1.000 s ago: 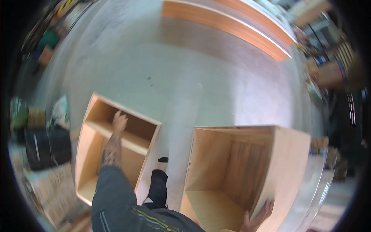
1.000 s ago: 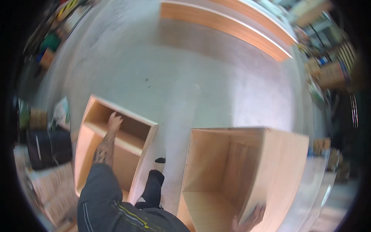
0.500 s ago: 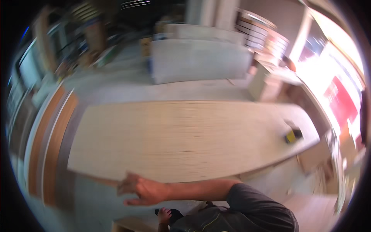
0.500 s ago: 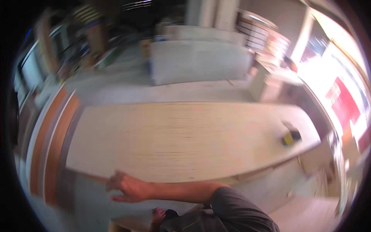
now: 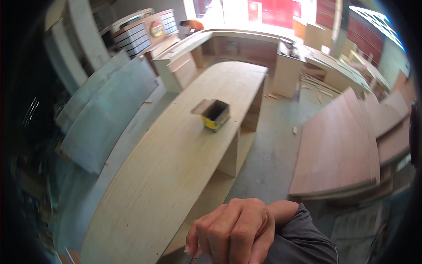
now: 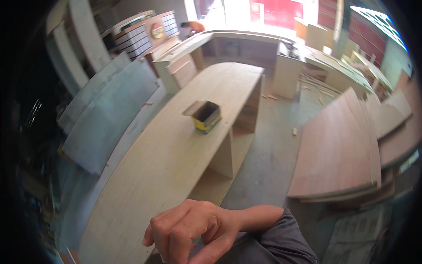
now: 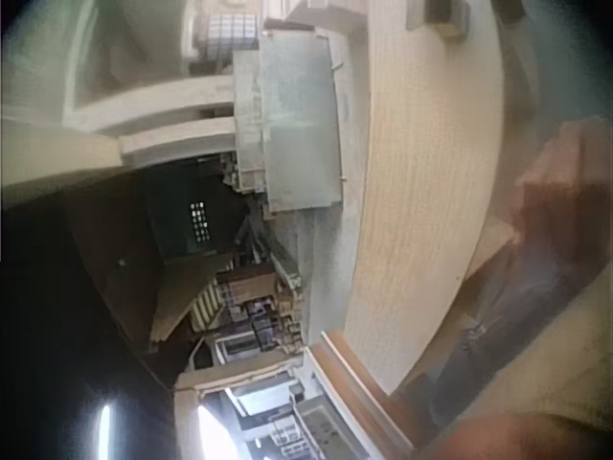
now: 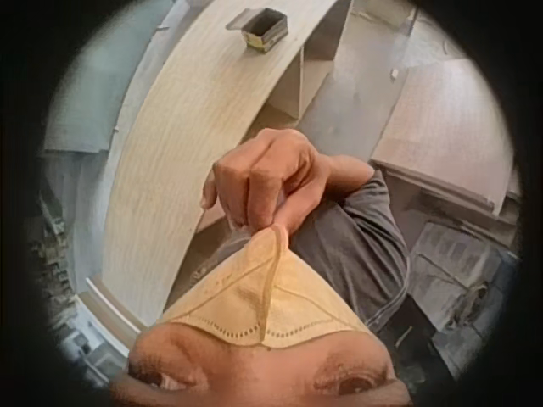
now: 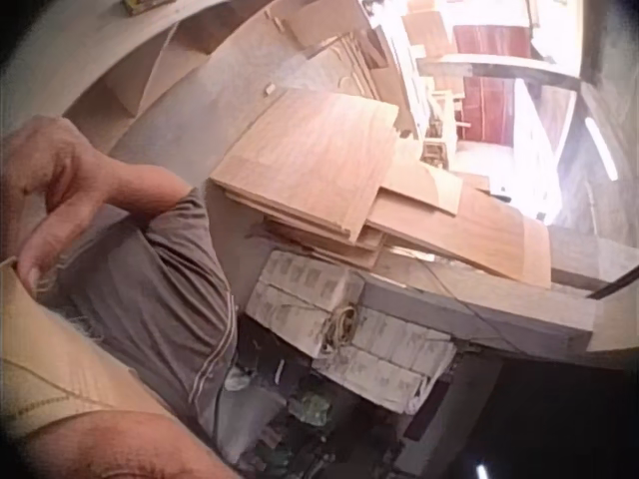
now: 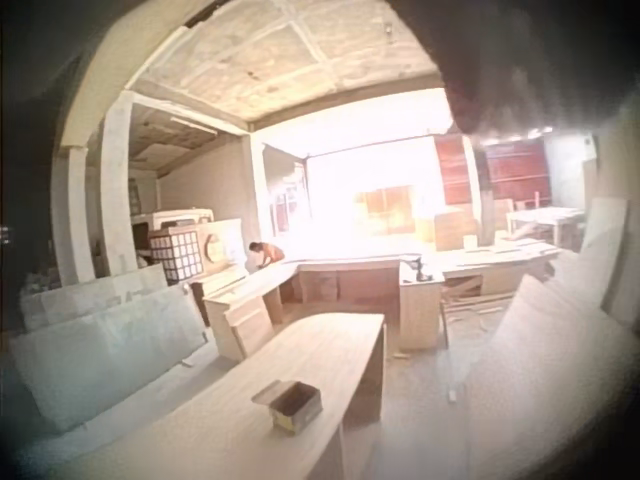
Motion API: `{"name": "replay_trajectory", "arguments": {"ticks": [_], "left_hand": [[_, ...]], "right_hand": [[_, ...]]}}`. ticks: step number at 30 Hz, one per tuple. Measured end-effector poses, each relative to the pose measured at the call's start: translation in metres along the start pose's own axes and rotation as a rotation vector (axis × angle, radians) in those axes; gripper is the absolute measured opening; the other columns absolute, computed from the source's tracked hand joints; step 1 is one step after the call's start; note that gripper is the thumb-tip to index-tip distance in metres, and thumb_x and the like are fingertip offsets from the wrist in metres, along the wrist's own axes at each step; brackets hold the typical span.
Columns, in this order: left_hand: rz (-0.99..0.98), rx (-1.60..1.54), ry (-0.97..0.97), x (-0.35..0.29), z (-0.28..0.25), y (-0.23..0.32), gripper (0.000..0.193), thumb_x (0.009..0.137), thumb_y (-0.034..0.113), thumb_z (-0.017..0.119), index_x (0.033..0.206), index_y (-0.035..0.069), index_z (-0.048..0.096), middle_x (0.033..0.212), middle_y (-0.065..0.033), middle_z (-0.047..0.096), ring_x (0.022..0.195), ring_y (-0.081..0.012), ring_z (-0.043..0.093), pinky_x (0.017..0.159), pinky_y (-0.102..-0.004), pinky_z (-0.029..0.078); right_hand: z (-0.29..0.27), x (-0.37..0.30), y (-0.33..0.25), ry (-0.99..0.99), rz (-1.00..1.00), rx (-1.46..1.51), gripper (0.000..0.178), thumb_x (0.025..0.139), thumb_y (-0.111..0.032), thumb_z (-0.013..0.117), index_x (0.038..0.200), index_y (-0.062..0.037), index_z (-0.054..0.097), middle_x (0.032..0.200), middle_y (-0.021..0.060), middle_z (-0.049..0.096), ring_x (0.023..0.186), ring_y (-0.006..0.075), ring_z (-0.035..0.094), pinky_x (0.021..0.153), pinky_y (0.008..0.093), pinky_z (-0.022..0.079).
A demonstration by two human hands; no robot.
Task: The person cuts wooden boards using a table saw, takes a face mask from a cabinet, and carries wooden boards and wooden cabinets across the workshop.
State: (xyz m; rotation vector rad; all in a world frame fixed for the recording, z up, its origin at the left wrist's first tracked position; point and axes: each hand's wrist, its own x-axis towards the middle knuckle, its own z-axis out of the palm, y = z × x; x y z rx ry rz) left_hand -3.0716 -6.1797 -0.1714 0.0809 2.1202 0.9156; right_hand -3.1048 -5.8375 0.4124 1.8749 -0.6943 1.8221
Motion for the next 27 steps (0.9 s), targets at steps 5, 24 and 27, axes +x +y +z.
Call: {"name": "replay_trajectory", "arguments": {"ticks": [5,24,27], "left_hand": [[0.202,0.317,-0.225,0.035,0.014,0.029,0.034,0.095,0.028,0.069,0.119,0.004,0.075,0.106,-0.0119,0.078,0.095,-0.0254,0.075,0.084,-0.0395,0.059],[0.130,0.226,-0.398,0.278,0.167,0.421,0.033,0.093,0.016,0.065,0.118,-0.004,0.071,0.091,-0.0097,0.075,0.081,-0.0155,0.071,0.073,-0.0297,0.056],[0.258,0.271,-0.346,0.310,0.213,0.532,0.034,0.093,0.014,0.066,0.122,-0.005,0.070,0.097,-0.0101,0.075,0.082,-0.0170,0.071,0.074,-0.0303,0.057]], "right_hand": [[0.013,0.002,-0.063,0.330,0.229,-0.289,0.017,0.091,-0.017,0.085,0.089,-0.0023,0.077,0.082,0.0115,0.072,0.080,0.0231,0.070,0.097,0.0453,0.057],[-0.141,0.025,-0.444,0.602,0.181,-1.027,0.034,0.096,-0.036,0.080,0.094,-0.0021,0.075,0.087,0.0190,0.074,0.081,0.0328,0.072,0.100,0.0592,0.053],[-0.193,0.018,-0.487,0.489,0.204,-1.104,0.040,0.091,-0.038,0.083,0.100,0.0003,0.077,0.095,0.0249,0.076,0.087,0.0347,0.075,0.101,0.0560,0.055]]}}
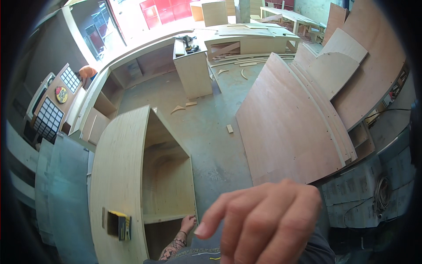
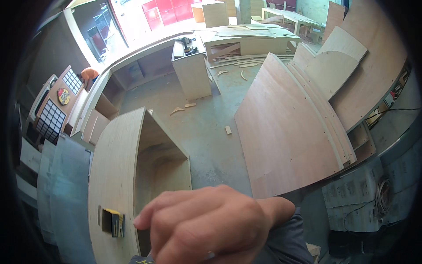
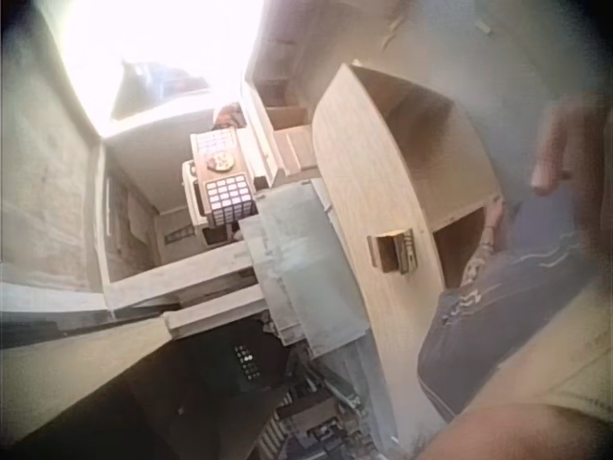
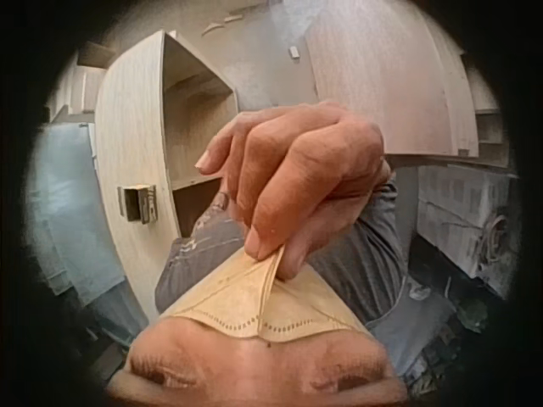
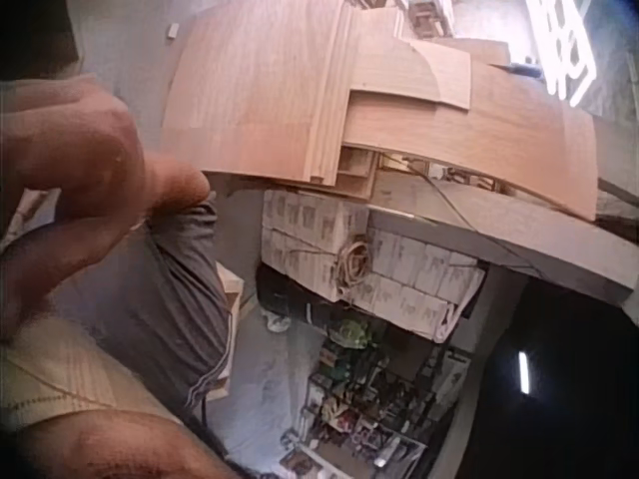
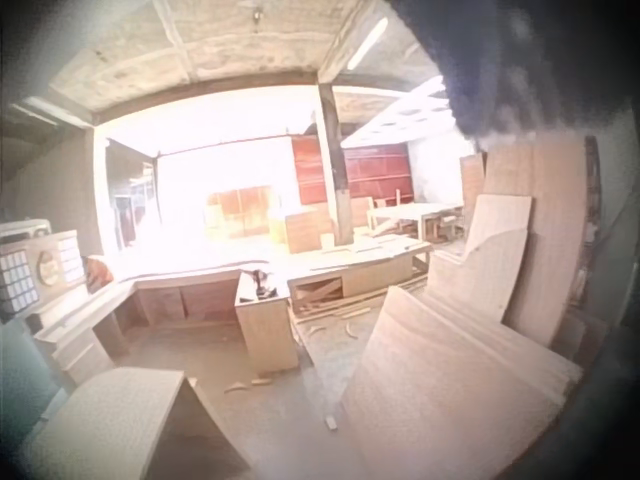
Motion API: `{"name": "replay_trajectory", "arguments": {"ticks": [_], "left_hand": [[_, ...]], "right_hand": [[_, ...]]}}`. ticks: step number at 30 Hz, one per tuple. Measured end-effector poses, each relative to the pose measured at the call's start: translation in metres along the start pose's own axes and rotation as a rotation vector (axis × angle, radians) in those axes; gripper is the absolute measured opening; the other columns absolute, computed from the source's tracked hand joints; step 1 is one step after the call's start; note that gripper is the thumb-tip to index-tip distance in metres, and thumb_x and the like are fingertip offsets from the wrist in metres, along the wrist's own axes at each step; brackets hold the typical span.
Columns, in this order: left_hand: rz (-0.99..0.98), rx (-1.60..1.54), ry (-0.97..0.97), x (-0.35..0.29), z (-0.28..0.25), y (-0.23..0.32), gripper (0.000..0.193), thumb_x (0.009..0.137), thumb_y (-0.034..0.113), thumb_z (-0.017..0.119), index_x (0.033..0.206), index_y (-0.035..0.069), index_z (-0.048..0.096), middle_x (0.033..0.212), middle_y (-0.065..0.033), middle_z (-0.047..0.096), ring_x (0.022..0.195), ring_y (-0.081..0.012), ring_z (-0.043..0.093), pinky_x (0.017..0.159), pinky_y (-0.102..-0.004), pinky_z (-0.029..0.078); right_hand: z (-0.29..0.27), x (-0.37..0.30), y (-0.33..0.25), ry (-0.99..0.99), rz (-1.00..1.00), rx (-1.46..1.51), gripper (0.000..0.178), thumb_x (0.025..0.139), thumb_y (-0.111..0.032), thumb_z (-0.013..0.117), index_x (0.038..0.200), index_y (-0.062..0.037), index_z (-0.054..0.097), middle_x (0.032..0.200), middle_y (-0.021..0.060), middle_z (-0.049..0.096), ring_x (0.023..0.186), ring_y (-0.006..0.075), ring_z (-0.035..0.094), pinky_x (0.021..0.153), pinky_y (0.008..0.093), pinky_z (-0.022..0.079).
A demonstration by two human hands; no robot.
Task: The person cuts wooden boards using a table saw, takes a face mask from a cabinet, and carries wooden boards and wooden cabinets across the workshop.
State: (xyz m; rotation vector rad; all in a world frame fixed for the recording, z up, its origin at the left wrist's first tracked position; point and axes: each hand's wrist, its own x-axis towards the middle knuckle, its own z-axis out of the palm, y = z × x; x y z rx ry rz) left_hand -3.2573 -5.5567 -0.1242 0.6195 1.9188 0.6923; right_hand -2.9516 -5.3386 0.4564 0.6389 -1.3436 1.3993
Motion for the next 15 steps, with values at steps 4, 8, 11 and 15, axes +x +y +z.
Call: {"name": "replay_trajectory", "arguments": {"ticks": [4,8,11,15], "left_hand": [[0.182,0.218,-0.011,0.092,0.005,0.086,0.038,0.095,0.016,0.067,0.129,-0.001,0.069,0.104,-0.0113,0.077,0.087,-0.0182,0.072,0.079,-0.0320,0.059],[0.006,0.078,-0.136,0.226,0.022,0.100,0.039,0.095,0.019,0.068,0.129,0.000,0.070,0.105,-0.0135,0.077,0.090,-0.0205,0.074,0.082,-0.0341,0.059],[-0.011,0.200,-0.377,0.300,0.015,0.167,0.041,0.094,0.020,0.068,0.129,-0.002,0.069,0.106,-0.0155,0.078,0.091,-0.0222,0.075,0.082,-0.0356,0.059],[0.277,0.463,-0.326,0.395,-0.006,0.268,0.041,0.094,0.020,0.067,0.128,-0.003,0.069,0.106,-0.0154,0.078,0.088,-0.0218,0.075,0.080,-0.0357,0.059]], "right_hand": [[-0.043,0.033,0.078,0.122,-0.421,0.043,0.041,0.090,-0.040,0.084,0.099,-0.0003,0.077,0.081,0.0157,0.071,0.075,0.0242,0.070,0.095,0.0463,0.055],[-0.068,0.072,0.117,0.218,-0.278,0.191,0.035,0.092,-0.034,0.082,0.096,0.0008,0.079,0.080,0.0172,0.072,0.068,0.0230,0.070,0.084,0.0448,0.058],[-0.092,0.095,0.160,0.322,-0.051,0.273,0.034,0.093,-0.032,0.081,0.092,0.0018,0.081,0.079,0.0178,0.072,0.065,0.0228,0.070,0.073,0.0429,0.059],[-0.143,0.142,0.217,0.209,-0.257,0.149,0.039,0.095,-0.033,0.078,0.098,0.0051,0.081,0.086,0.0233,0.074,0.064,0.0246,0.071,0.070,0.0419,0.059]]}}
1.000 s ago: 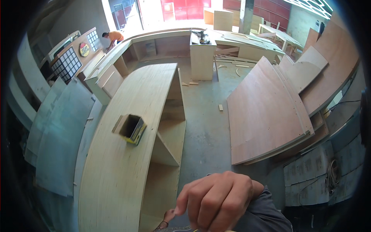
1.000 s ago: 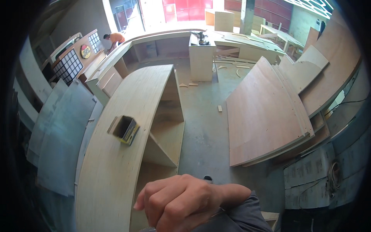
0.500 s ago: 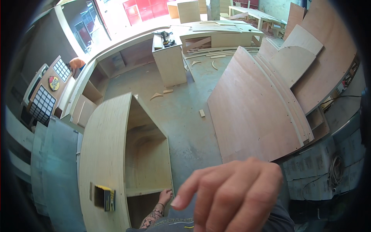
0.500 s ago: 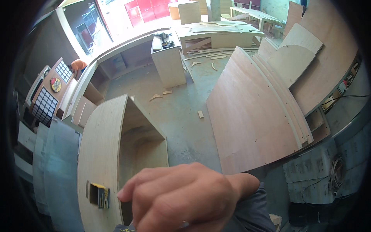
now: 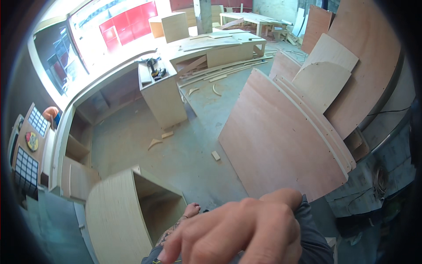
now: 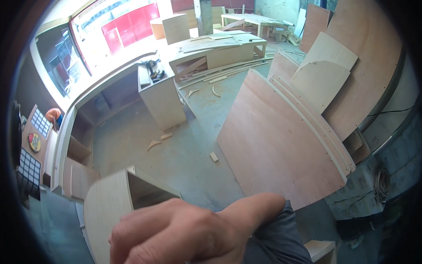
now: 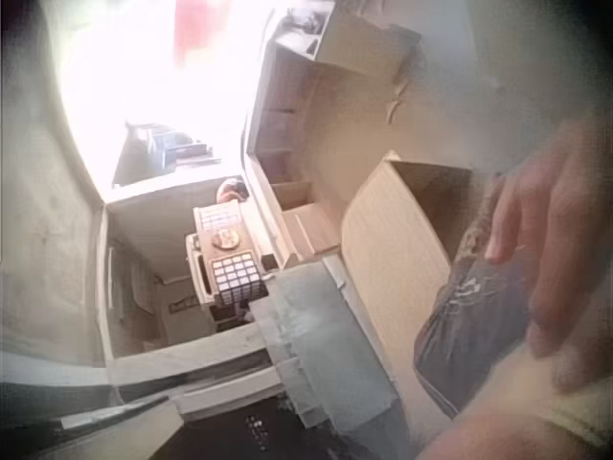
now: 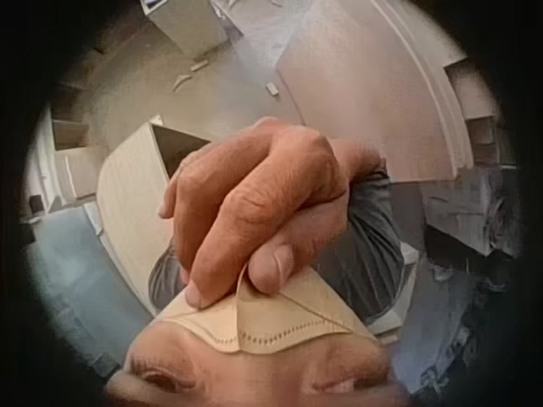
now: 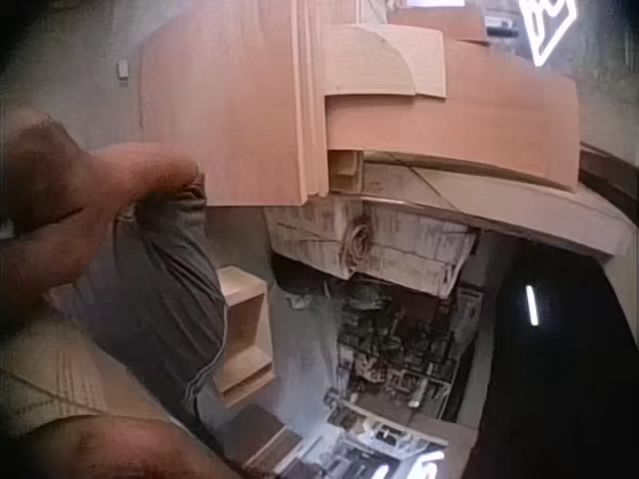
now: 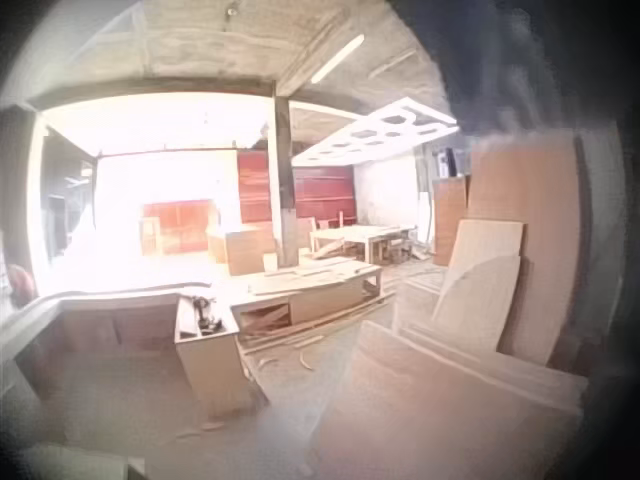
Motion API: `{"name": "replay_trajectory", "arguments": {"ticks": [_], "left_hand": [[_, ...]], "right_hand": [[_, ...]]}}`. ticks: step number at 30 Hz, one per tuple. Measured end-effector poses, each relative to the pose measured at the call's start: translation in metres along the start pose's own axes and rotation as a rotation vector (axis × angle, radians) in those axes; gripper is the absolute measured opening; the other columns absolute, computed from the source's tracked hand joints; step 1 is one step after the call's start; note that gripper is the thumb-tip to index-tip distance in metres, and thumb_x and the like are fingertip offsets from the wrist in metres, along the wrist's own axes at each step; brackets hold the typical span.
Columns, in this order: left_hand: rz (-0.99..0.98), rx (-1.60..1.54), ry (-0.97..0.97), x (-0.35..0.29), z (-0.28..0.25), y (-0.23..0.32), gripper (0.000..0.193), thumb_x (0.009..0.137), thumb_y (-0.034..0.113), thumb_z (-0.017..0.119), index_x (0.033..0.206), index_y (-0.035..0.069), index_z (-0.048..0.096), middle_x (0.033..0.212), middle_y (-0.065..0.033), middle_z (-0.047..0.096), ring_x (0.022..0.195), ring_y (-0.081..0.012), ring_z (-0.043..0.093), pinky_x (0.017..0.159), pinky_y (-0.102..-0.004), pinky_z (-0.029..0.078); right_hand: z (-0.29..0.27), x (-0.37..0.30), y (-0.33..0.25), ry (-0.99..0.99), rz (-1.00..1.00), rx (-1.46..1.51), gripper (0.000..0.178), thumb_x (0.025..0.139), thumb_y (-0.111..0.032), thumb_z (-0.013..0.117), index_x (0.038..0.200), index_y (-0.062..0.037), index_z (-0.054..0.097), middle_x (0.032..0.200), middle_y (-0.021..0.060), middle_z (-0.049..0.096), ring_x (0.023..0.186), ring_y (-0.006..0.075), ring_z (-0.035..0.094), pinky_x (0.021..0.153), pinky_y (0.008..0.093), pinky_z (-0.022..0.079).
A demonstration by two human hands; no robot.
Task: The person cuts wooden boards using a table saw, takes a face mask from a cabinet, and carries wooden boards and wooden cabinets across the workshop.
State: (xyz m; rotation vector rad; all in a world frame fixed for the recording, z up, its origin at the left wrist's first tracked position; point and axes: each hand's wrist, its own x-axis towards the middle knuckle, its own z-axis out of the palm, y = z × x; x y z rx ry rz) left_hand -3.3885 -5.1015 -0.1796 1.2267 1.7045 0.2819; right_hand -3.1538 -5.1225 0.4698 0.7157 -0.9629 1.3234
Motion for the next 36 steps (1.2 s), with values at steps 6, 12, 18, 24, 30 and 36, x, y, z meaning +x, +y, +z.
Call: {"name": "replay_trajectory", "arguments": {"ticks": [6,12,18,24,30,36], "left_hand": [[-0.018,-0.371,0.050,0.121,-0.142,0.108,0.040,0.095,0.014,0.064,0.131,-0.004,0.064,0.105,-0.0129,0.075,0.089,-0.0196,0.073,0.074,-0.0334,0.058],[0.015,-0.363,-0.074,0.220,-0.214,0.198,0.039,0.099,0.015,0.062,0.134,-0.002,0.061,0.103,-0.0076,0.073,0.085,-0.0146,0.070,0.067,-0.0277,0.054],[-0.003,-0.350,-0.039,0.304,-0.261,0.189,0.039,0.100,0.016,0.061,0.134,-0.003,0.061,0.100,-0.0069,0.073,0.081,-0.0145,0.069,0.065,-0.0276,0.054],[-0.265,0.211,-0.069,0.328,-0.316,0.142,0.038,0.093,0.025,0.065,0.119,-0.001,0.075,0.097,-0.0141,0.079,0.090,-0.0255,0.076,0.077,-0.0376,0.060],[-0.298,0.216,-0.095,0.401,-0.334,0.169,0.041,0.091,0.029,0.065,0.120,0.002,0.076,0.111,-0.0182,0.078,0.105,-0.0327,0.075,0.093,-0.0414,0.057],[-0.158,0.090,-0.118,0.562,-0.346,0.225,0.040,0.091,0.029,0.065,0.118,0.003,0.077,0.114,-0.0196,0.078,0.111,-0.0334,0.073,0.097,-0.0420,0.056]], "right_hand": [[-0.078,0.054,0.047,-0.064,-0.036,-0.035,0.055,0.098,-0.040,0.074,0.109,0.0135,0.077,0.092,0.0326,0.073,0.069,0.0310,0.076,0.059,0.0382,0.062],[-0.212,0.096,0.068,-0.080,0.016,-0.020,0.063,0.093,-0.042,0.079,0.117,0.0152,0.073,0.096,0.0360,0.072,0.073,0.0342,0.078,0.056,0.0342,0.062],[-0.384,0.174,0.032,-0.277,0.253,-0.238,0.069,0.080,-0.043,0.090,0.119,0.0116,0.074,0.109,0.0344,0.074,0.096,0.0394,0.078,0.082,0.0465,0.061],[-0.520,0.240,0.040,-0.182,0.166,-0.222,0.069,0.078,-0.041,0.091,0.120,0.0117,0.073,0.107,0.0352,0.074,0.100,0.0394,0.077,0.090,0.0466,0.059],[-0.653,0.282,0.063,-0.165,0.031,-0.225,0.067,0.080,-0.040,0.090,0.122,0.0091,0.073,0.120,0.0350,0.070,0.103,0.0386,0.077,0.091,0.0457,0.060],[-0.830,0.329,0.096,0.005,0.528,-0.624,0.068,0.089,-0.044,0.084,0.133,0.0056,0.067,0.115,0.0257,0.075,0.106,0.0369,0.075,0.102,0.0473,0.055]]}}
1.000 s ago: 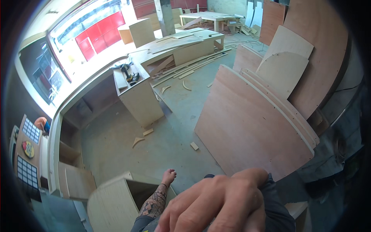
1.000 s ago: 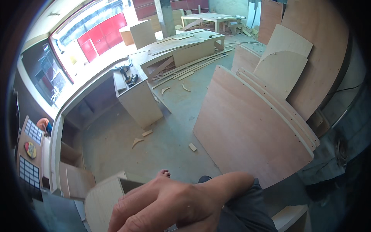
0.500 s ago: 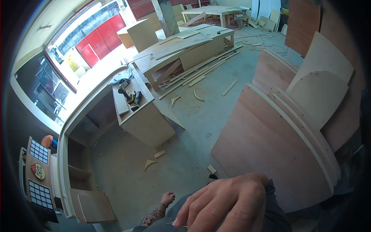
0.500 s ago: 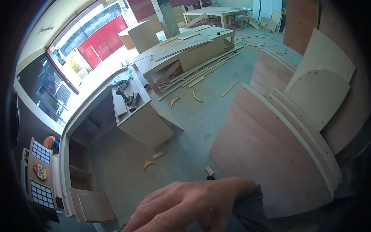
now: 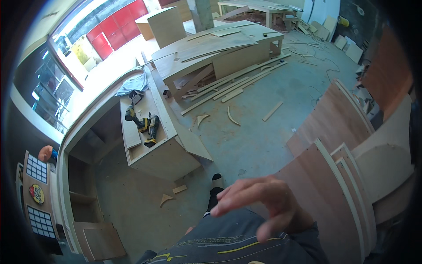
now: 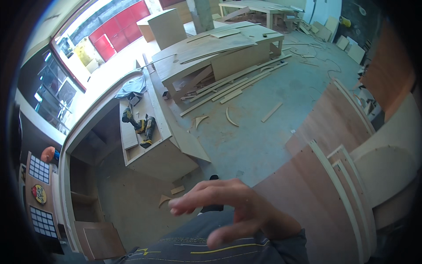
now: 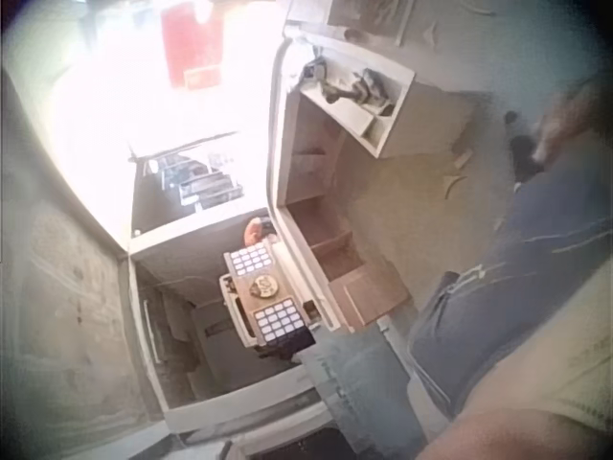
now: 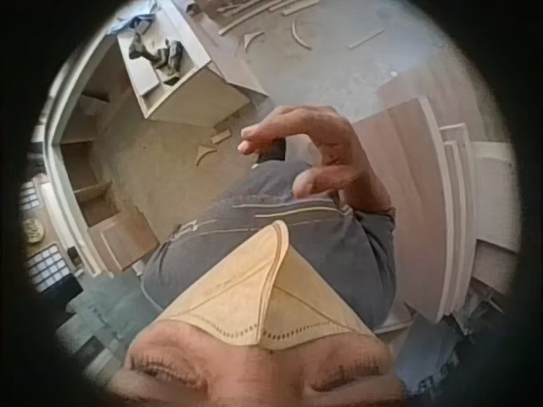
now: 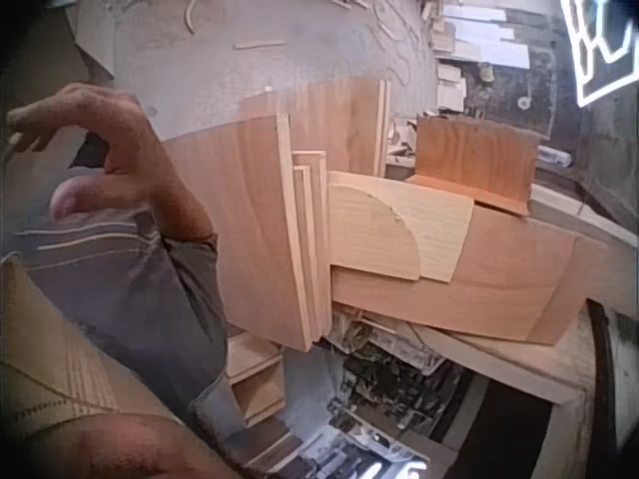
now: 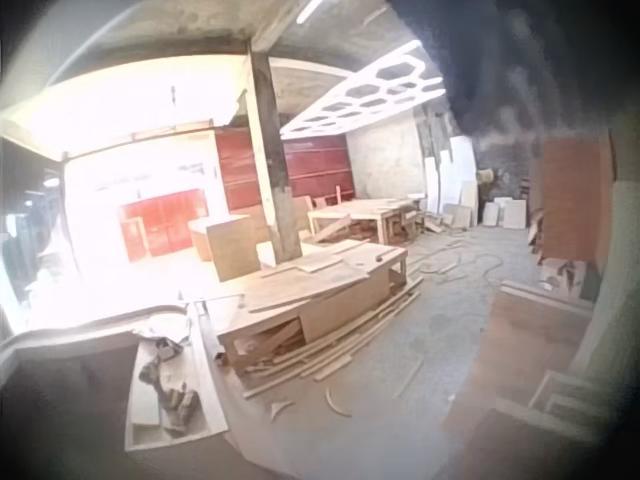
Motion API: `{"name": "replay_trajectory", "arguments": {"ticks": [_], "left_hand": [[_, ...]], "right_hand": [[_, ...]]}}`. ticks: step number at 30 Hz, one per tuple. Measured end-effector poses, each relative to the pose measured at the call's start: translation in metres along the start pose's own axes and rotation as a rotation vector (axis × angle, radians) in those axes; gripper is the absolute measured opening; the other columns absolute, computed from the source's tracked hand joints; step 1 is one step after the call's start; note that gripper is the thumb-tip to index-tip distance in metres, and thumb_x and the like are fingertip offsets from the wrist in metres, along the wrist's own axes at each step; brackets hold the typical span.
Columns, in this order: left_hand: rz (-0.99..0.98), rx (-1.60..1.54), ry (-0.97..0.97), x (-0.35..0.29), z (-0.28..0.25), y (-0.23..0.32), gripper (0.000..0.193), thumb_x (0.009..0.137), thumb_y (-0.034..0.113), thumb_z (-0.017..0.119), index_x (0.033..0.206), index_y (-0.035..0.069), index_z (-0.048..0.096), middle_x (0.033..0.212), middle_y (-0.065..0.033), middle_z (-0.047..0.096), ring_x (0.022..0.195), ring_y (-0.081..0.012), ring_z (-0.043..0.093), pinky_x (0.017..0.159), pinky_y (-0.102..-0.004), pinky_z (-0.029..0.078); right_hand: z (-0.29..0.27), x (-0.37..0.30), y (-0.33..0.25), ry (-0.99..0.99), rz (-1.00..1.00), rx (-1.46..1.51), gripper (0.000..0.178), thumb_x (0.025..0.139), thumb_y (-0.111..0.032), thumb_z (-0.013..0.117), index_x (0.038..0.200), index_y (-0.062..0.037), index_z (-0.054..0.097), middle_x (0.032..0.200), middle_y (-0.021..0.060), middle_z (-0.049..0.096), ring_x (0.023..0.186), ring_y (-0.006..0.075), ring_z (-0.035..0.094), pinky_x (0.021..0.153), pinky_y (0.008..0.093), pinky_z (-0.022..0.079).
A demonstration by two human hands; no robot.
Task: The person cuts wooden boards using a table saw, takes a face mask from a cabinet, and carries wooden boards and wooden cabinets across the workshop.
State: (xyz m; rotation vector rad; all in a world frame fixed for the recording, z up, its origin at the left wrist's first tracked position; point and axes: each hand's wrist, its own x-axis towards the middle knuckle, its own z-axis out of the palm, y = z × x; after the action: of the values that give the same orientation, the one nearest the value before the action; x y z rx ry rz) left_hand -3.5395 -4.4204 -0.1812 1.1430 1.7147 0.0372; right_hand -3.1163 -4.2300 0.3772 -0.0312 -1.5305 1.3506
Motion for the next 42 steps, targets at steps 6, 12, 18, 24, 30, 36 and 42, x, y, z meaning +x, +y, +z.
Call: {"name": "replay_trajectory", "arguments": {"ticks": [6,12,18,24,30,36,42], "left_hand": [[0.014,0.113,-0.060,0.135,-0.140,0.157,0.042,0.092,0.032,0.066,0.121,0.002,0.075,0.120,-0.0210,0.075,0.117,-0.0370,0.070,0.101,-0.0435,0.054],[0.293,0.163,-0.142,0.259,-0.229,0.330,0.045,0.096,0.031,0.067,0.129,0.000,0.068,0.113,-0.0191,0.076,0.103,-0.0286,0.073,0.094,-0.0400,0.056],[0.230,0.021,-0.132,0.386,-0.242,0.479,0.043,0.095,0.024,0.066,0.130,-0.001,0.067,0.106,-0.0164,0.078,0.095,-0.0268,0.075,0.087,-0.0390,0.059],[0.248,0.146,-0.244,0.467,-0.197,0.606,0.042,0.095,0.020,0.066,0.128,-0.004,0.068,0.100,-0.0137,0.078,0.087,-0.0198,0.075,0.080,-0.0353,0.059],[0.345,0.427,-0.239,0.551,-0.181,0.658,0.040,0.094,0.031,0.065,0.119,0.001,0.075,0.120,-0.0258,0.074,0.104,-0.0424,0.074,0.092,-0.0414,0.058],[0.091,0.217,-0.225,0.568,-0.176,0.880,0.039,0.098,0.020,0.060,0.130,-0.001,0.066,0.103,-0.0153,0.076,0.086,-0.0275,0.075,0.069,-0.0385,0.059],[0.047,-0.026,-0.364,0.690,-0.126,1.007,0.036,0.098,0.014,0.061,0.130,-0.002,0.063,0.098,-0.0093,0.072,0.078,-0.0206,0.071,0.061,-0.0349,0.055]], "right_hand": [[-0.154,-0.033,0.190,0.237,0.845,-1.063,0.058,0.091,-0.031,0.081,0.137,-0.0018,0.064,0.122,0.0218,0.072,0.111,0.0375,0.069,0.099,0.0434,0.055],[-0.248,-0.142,0.275,0.448,1.290,-0.984,0.056,0.089,-0.036,0.080,0.131,-0.0006,0.068,0.114,0.0222,0.073,0.105,0.0397,0.070,0.094,0.0454,0.056],[-0.335,-0.117,0.294,0.584,1.286,-0.894,0.058,0.091,-0.039,0.080,0.133,-0.0010,0.067,0.111,0.0208,0.075,0.101,0.0320,0.074,0.089,0.0390,0.058],[-0.489,-0.121,0.311,0.752,1.301,-0.807,0.065,0.092,-0.046,0.075,0.138,-0.0014,0.063,0.121,0.0245,0.073,0.112,0.0374,0.072,0.098,0.0435,0.056],[-0.683,-0.107,0.270,0.556,1.475,-0.968,0.061,0.094,-0.051,0.070,0.135,-0.0069,0.063,0.130,0.0234,0.069,0.122,0.0414,0.065,0.104,0.0507,0.052],[-0.853,-0.056,0.179,0.670,1.416,-1.094,0.064,0.096,-0.048,0.068,0.142,-0.0035,0.058,0.136,0.0253,0.065,0.125,0.0422,0.063,0.107,0.0487,0.050],[-1.007,-0.048,0.144,0.711,1.321,-1.050,0.062,0.098,-0.045,0.069,0.143,-0.0048,0.058,0.135,0.0248,0.066,0.125,0.0408,0.064,0.105,0.0475,0.052]]}}
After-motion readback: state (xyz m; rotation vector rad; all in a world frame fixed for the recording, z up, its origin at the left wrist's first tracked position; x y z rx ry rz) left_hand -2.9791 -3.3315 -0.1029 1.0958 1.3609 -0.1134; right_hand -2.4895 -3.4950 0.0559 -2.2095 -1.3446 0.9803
